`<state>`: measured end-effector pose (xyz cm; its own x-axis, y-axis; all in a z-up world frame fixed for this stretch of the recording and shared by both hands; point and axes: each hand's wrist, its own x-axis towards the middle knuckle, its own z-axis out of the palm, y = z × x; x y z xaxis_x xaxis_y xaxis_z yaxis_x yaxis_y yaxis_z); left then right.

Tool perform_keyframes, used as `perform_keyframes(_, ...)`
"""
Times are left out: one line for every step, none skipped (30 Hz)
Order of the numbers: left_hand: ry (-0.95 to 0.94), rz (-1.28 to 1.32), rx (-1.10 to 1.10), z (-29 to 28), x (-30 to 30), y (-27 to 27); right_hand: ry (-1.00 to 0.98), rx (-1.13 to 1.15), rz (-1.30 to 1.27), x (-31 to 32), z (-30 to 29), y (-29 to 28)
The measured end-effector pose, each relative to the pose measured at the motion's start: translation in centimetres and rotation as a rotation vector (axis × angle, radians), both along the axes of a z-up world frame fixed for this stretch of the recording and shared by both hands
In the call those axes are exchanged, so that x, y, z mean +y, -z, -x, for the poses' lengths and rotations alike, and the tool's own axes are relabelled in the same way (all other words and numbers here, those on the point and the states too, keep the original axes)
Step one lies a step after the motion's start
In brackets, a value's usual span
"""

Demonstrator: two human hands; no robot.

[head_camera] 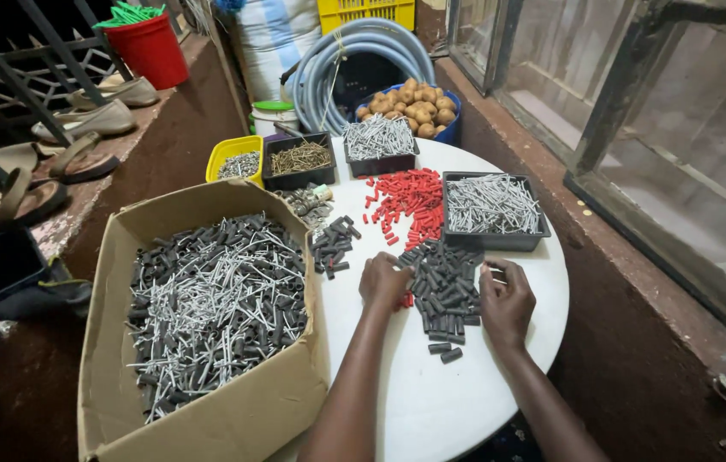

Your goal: Assembling plastic wall plugs by inserting metal nails into them by hand

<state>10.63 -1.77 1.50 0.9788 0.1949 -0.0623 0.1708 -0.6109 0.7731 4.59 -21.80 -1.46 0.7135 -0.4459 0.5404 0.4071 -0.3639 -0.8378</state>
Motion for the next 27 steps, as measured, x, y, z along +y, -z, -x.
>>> perform_keyframes(0.002,0.0,0.0,-1.1,0.2,1.3,0.002,0.0,0.0,0.2,0.2,0.0)
perform_keyframes(0.026,0.02,-0.02,-2.3,0.3,2.4,0.015,0.004,0.055,0.3,0.2,-0.2)
perform_keyframes(0.051,0.041,-0.04,-3.6,0.5,3.5,0.028,0.008,0.109,0.5,0.2,-0.4)
perform_keyframes(0.048,0.043,-0.042,-3.6,0.4,3.6,0.025,0.006,0.111,0.5,0.2,-0.4)
perform_keyframes(0.021,0.076,-0.049,-3.7,0.4,3.8,0.02,0.002,0.119,0.5,0.3,-0.5)
perform_keyframes(-0.006,0.11,-0.055,-3.7,0.4,4.0,0.015,-0.001,0.127,0.6,0.4,-0.5)
perform_keyframes(-0.009,0.112,-0.057,-2.4,0.4,3.2,0.012,-0.002,0.129,0.6,0.5,-0.6)
perform_keyframes(-0.077,0.236,-0.083,-1.2,0.3,2.4,0.013,-0.004,0.121,0.6,0.6,-0.7)
perform_keyframes(-0.145,0.36,-0.109,0.0,0.3,1.6,0.013,-0.005,0.113,0.6,0.7,-0.8)
perform_keyframes(-0.142,0.36,-0.113,0.3,0.4,2.1,0.015,-0.009,0.113,1.1,1.1,-1.4)
perform_keyframes(-0.154,0.649,-0.214,0.6,0.6,2.6,-0.007,-0.011,0.022,1.6,1.5,-1.9)
perform_keyframes(-0.163,0.937,-0.314,0.8,0.8,3.2,-0.029,-0.013,-0.071,2.2,1.9,-2.4)
perform_keyframes(-0.159,0.936,-0.316,2.9,0.6,1.5,-0.026,-0.017,-0.073,3.2,2.0,-2.9)
perform_keyframes(-0.137,1.077,-0.27,5.1,0.4,0.1,-0.086,-0.015,-0.158,4.3,2.2,-3.4)
perform_keyframes(-0.115,1.217,-0.222,7.4,0.1,-1.4,-0.145,-0.014,-0.242,5.3,2.4,-3.8)
perform_keyframes(-0.114,1.216,-0.218,7.6,0.2,-0.7,-0.143,-0.012,-0.243,6.2,2.6,-4.2)
perform_keyframes(-0.065,1.257,-0.173,7.8,0.2,0.0,-0.195,-0.003,-0.269,7.0,2.8,-4.7)
perform_keyframes(-0.015,1.298,-0.132,7.9,0.3,0.6,-0.251,0.003,-0.293,8.0,2.9,-5.3)
perform_keyframes(-0.014,1.298,-0.132,7.8,0.2,0.9,-0.251,0.002,-0.292,8.3,2.9,-5.2)
perform_keyframes(-0.013,1.338,-0.138,7.6,0.3,1.2,-0.278,0.021,-0.324,8.9,2.8,-5.1)
perform_keyframes(-0.012,1.378,-0.143,7.4,0.5,1.4,-0.305,0.039,-0.356,9.4,2.8,-5.1)
perform_keyframes(-0.016,1.379,-0.151,7.1,0.5,2.0,-0.313,0.038,-0.354,9.5,2.7,-5.1)
perform_keyframes(-0.011,1.45,-0.143,6.7,0.6,2.6,-0.304,0.046,-0.348,9.5,2.7,-5.2)
perform_keyframes(-0.003,1.521,-0.128,6.4,0.5,3.3,-0.288,0.056,-0.342,9.4,2.7,-5.1)
perform_keyframes(-0.005,1.523,-0.13,6.5,0.7,3.1,-0.29,0.057,-0.341,9.6,2.6,-5.2)
perform_keyframes(0.003,1.552,-0.119,6.6,0.6,3.0,-0.296,0.054,-0.35,9.6,2.5,-5.2)
perform_keyframes(0.011,1.581,-0.108,6.6,0.5,2.9,-0.301,0.051,-0.36,9.6,2.5,-5.2)
